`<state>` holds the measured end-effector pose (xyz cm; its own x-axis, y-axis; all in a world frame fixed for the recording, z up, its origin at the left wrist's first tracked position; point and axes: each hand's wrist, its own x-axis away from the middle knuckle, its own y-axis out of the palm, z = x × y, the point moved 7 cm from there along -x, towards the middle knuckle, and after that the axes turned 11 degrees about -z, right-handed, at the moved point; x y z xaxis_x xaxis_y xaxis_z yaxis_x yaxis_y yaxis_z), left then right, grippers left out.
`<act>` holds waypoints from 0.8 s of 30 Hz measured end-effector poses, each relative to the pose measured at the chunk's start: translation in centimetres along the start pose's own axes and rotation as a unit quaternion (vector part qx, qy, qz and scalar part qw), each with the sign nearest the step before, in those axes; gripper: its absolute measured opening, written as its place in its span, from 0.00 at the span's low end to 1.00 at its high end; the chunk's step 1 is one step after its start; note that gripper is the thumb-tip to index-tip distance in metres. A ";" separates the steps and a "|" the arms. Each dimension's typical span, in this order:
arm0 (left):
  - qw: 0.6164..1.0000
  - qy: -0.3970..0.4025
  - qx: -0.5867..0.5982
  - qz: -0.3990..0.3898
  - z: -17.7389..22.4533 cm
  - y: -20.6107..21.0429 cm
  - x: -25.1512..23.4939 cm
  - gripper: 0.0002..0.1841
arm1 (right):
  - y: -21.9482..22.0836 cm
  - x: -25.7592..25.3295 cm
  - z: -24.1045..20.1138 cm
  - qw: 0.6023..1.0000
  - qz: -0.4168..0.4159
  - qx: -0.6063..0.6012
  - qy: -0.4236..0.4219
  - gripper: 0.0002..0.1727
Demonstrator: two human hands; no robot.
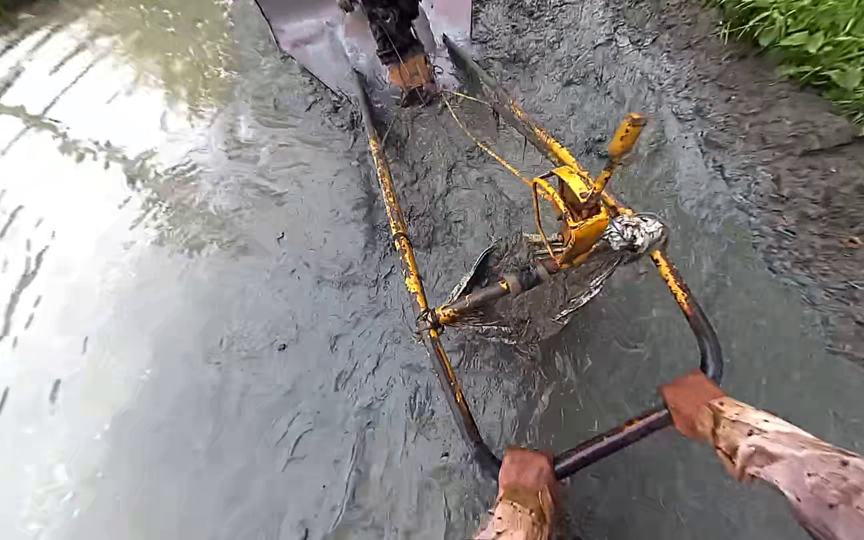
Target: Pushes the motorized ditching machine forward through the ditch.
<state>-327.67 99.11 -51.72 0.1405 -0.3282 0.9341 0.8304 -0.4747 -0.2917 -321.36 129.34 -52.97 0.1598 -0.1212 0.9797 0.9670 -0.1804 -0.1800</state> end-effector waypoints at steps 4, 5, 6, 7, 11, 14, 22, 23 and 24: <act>0.998 0.030 -0.036 0.030 1.2 -9.5 -2.4 0.23 | -8.7 -1.7 5.7 0.996 0.084 -0.029 0.010 0.28; 0.998 0.026 -0.054 0.035 1.0 -11.9 -3.1 0.23 | -11.1 -2.3 7.2 0.994 0.098 -0.036 0.012 0.27; 0.996 0.019 -0.079 0.036 0.4 -14.0 -3.9 0.23 | -13.4 -2.8 8.4 0.994 0.101 -0.039 0.011 0.26; 0.994 0.011 -0.108 0.029 -0.1 -16.0 -4.6 0.23 | -15.5 -3.3 9.3 0.995 0.096 -0.038 0.006 0.25; 0.988 -0.030 -0.149 0.011 -0.7 -24.9 -9.2 0.21 | -24.7 -5.9 12.4 0.996 0.080 -0.029 -0.024 0.21; 0.987 -0.055 -0.148 0.026 -2.7 -30.7 -13.5 0.22 | -31.7 -8.9 13.9 0.992 0.105 -0.017 -0.071 0.20; 0.977 -0.152 -0.152 -0.002 -7.4 -45.0 -15.8 0.27 | -47.4 -11.9 14.8 0.961 0.145 0.003 -0.234 0.24; 0.975 -0.164 -0.152 -0.004 -7.2 -46.8 -16.0 0.28 | -49.2 -12.0 15.4 0.963 0.139 0.011 -0.231 0.24; 0.973 -0.176 -0.146 -0.006 -6.8 -48.6 -16.4 0.28 | -51.1 -12.3 16.1 0.965 0.136 0.021 -0.223 0.25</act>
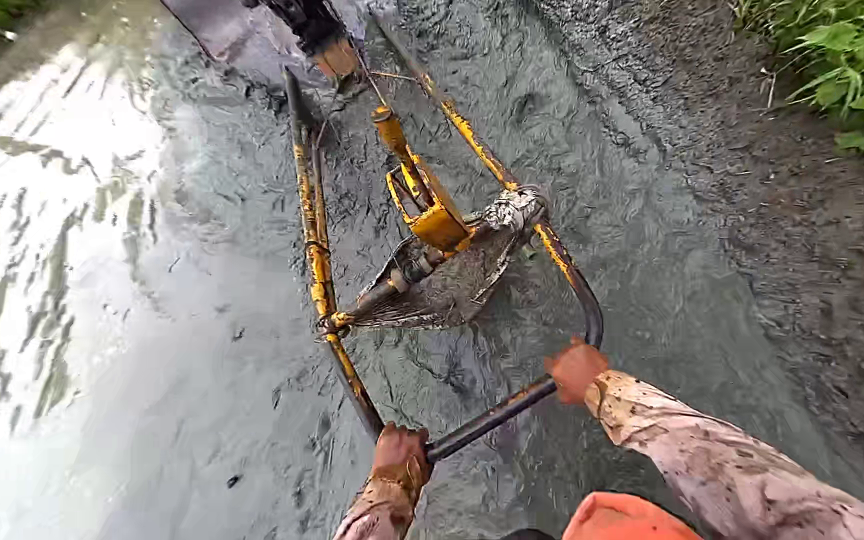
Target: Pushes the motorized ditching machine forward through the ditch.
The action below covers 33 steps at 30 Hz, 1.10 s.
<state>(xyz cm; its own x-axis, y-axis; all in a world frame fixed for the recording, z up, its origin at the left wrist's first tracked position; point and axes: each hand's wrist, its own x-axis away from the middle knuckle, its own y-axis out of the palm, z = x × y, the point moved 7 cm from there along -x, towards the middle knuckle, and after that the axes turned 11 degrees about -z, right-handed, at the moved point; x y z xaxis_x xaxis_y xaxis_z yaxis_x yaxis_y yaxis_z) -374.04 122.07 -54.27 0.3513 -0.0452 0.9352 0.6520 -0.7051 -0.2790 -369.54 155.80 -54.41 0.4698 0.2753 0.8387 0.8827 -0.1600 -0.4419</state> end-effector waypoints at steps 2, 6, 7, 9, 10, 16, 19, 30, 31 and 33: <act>1.000 -0.014 0.016 -0.003 -0.3 -4.2 -1.3 0.28 | -3.8 -1.3 2.5 1.000 0.001 0.015 0.021 0.24; 0.999 0.009 0.051 -0.011 1.0 -12.4 -4.9 0.28 | -10.5 -4.2 9.6 0.994 -0.041 0.049 0.092 0.27; 0.998 0.019 0.058 -0.007 1.3 -14.6 -5.9 0.28 | -12.3 -5.0 11.4 0.991 -0.049 0.056 0.106 0.27; 0.996 0.049 0.078 0.003 2.0 -18.9 -7.7 0.28 | -15.9 -6.3 15.0 0.988 -0.056 0.066 0.129 0.26; 0.994 0.064 0.087 0.012 2.2 -21.5 -8.8 0.28 | -18.0 -7.0 16.9 0.987 -0.042 0.068 0.142 0.25; 0.981 0.145 0.128 0.020 2.0 -32.7 -10.8 0.28 | -29.0 -6.1 24.1 0.960 0.177 -0.014 0.217 0.44; 0.979 0.153 0.131 0.031 0.1 -38.0 -11.0 0.28 | -31.8 -2.7 26.8 0.832 0.381 -0.302 0.267 0.51; 0.987 0.055 0.149 -0.021 -4.8 -56.1 -15.2 0.27 | -50.0 -11.4 38.0 0.575 0.411 -0.659 0.255 0.29; 0.987 0.053 0.148 -0.013 -4.8 -58.3 -16.1 0.27 | -52.1 -12.1 39.7 0.579 0.410 -0.658 0.252 0.29; 0.987 0.059 0.148 0.018 -4.7 -63.5 -17.7 0.28 | -56.7 -13.1 43.5 0.573 0.408 -0.667 0.247 0.31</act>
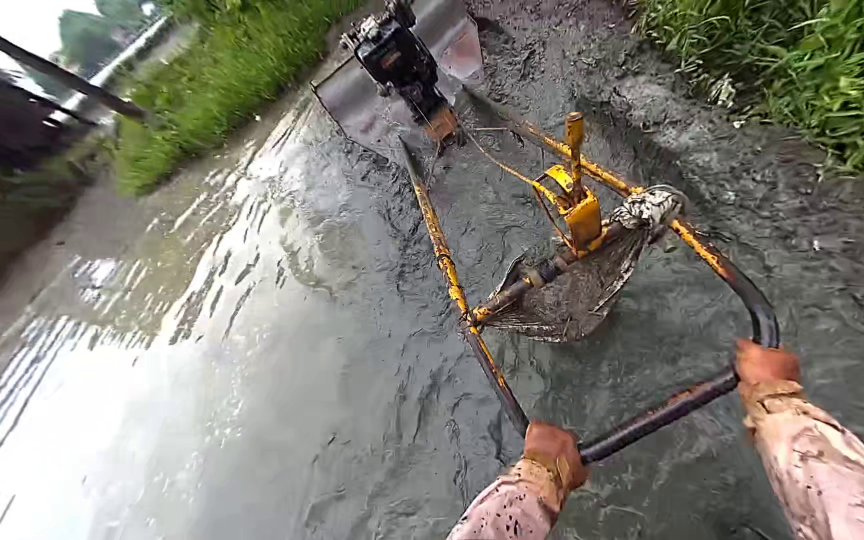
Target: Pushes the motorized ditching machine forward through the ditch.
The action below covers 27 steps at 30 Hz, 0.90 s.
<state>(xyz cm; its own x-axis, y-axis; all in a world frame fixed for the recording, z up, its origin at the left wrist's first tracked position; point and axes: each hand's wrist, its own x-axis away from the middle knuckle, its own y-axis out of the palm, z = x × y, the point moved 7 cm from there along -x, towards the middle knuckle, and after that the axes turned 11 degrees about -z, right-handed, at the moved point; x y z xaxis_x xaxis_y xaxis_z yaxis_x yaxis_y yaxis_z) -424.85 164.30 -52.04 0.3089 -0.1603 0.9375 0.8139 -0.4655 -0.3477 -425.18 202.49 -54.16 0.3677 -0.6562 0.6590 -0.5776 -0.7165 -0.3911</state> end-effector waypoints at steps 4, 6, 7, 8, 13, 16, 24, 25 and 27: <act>0.997 0.040 0.009 0.061 3.0 -10.1 -2.5 0.29 | -0.8 -7.0 -9.4 0.999 -0.022 -0.020 -0.030 0.33; 0.995 0.046 0.010 0.089 4.3 -15.8 -3.7 0.28 | -0.8 -10.7 -14.4 0.997 -0.038 -0.034 -0.054 0.35; 0.994 0.045 0.009 0.095 4.8 -18.5 -4.4 0.29 | -0.7 -12.5 -16.7 0.997 -0.044 -0.025 -0.064 0.35; 0.994 0.043 0.010 0.102 5.2 -21.2 -5.0 0.29 | -0.6 -14.2 -19.2 0.996 -0.047 -0.010 -0.073 0.35; 0.996 0.043 0.002 0.078 6.7 -33.9 -8.4 0.28 | 0.7 -22.0 -30.7 0.989 -0.051 0.096 -0.098 0.36; 0.997 0.045 0.002 0.065 6.5 -40.4 -11.2 0.27 | 2.7 -27.4 -36.4 0.988 -0.042 0.105 -0.105 0.36; 0.992 0.079 0.101 0.013 5.2 -53.0 -16.0 0.26 | 9.2 -33.2 -46.9 0.996 0.000 0.048 -0.071 0.45; 0.991 0.076 0.108 0.004 5.2 -54.2 -16.4 0.26 | 10.4 -32.4 -47.0 0.998 -0.003 0.011 -0.057 0.45; 0.992 0.065 0.112 -0.006 4.8 -57.1 -17.2 0.27 | 13.6 -30.8 -47.3 0.997 -0.022 -0.054 -0.041 0.43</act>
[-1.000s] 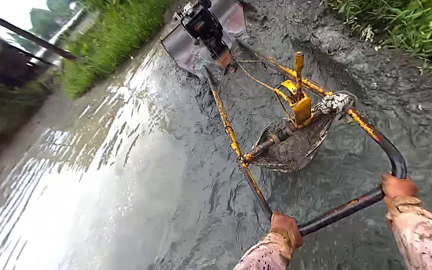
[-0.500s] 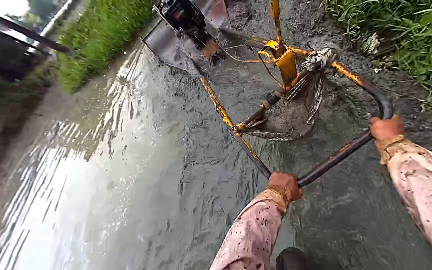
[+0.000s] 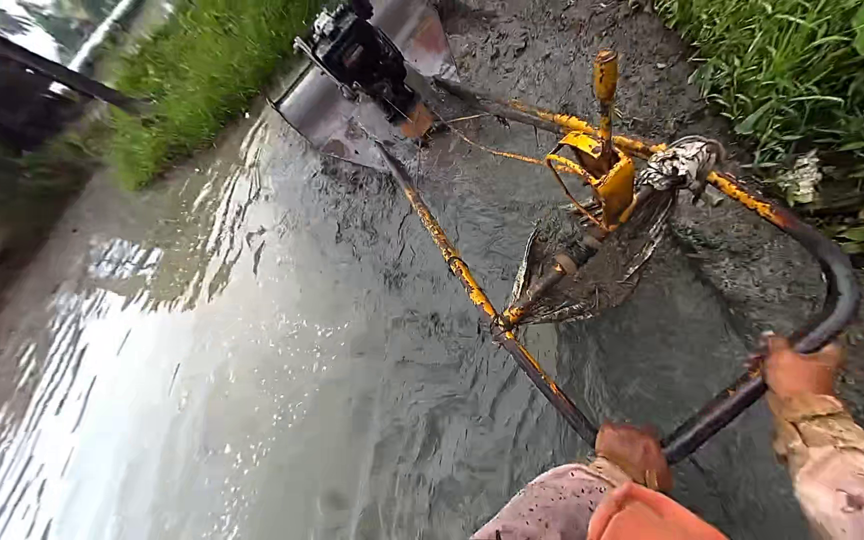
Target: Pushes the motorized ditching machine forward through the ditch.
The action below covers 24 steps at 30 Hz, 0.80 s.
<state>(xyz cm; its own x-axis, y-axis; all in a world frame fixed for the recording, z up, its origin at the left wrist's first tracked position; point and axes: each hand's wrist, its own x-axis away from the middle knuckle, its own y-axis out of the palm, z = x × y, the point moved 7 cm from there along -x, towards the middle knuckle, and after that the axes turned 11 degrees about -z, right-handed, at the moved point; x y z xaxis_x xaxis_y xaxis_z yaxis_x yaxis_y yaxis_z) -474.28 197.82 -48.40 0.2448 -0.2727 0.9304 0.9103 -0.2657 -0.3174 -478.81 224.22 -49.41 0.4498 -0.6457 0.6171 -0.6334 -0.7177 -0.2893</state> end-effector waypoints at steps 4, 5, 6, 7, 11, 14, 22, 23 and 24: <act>1.000 -0.002 0.006 0.008 0.9 -7.0 -1.6 0.27 | 3.8 -2.8 -2.3 0.998 0.006 0.031 0.050 0.41; 1.000 0.007 0.009 0.014 1.3 -8.9 -2.2 0.27 | 4.2 -4.5 -3.8 0.997 0.004 0.058 0.060 0.40; 0.999 0.029 0.008 0.017 1.6 -10.5 -2.6 0.27 | 4.4 -6.0 -5.4 0.994 -0.003 0.082 0.069 0.39; 0.998 0.063 -0.011 0.019 1.8 -12.6 -2.9 0.28 | 4.6 -7.4 -7.3 0.992 -0.007 0.103 0.075 0.38; 0.971 0.135 -0.193 0.034 -4.9 -25.4 -3.3 0.24 | 7.1 -14.2 -14.9 0.988 -0.003 0.143 0.064 0.39; 0.954 0.105 -0.279 0.012 -9.3 -35.6 -5.3 0.16 | 10.0 -18.6 -20.2 0.987 -0.002 0.151 0.053 0.38; 0.963 0.080 -0.258 0.000 -10.2 -50.0 -11.3 0.17 | 17.9 -30.1 -32.0 0.984 -0.020 0.176 0.026 0.39; 0.965 0.076 -0.251 -0.014 -10.5 -51.3 -11.6 0.17 | 18.8 -30.9 -32.8 0.983 -0.021 0.177 0.032 0.39; 0.968 0.069 -0.241 -0.028 -10.7 -52.8 -11.8 0.17 | 19.8 -31.6 -34.0 0.983 -0.026 0.178 0.036 0.39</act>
<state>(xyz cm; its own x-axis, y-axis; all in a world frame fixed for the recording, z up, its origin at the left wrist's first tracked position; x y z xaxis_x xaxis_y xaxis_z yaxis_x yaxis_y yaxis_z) -528.84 205.15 -44.59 0.1234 -0.3571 0.9259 0.6506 -0.6754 -0.3472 -526.92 239.27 -49.78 0.4226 -0.5950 0.6837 -0.3439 -0.8032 -0.4864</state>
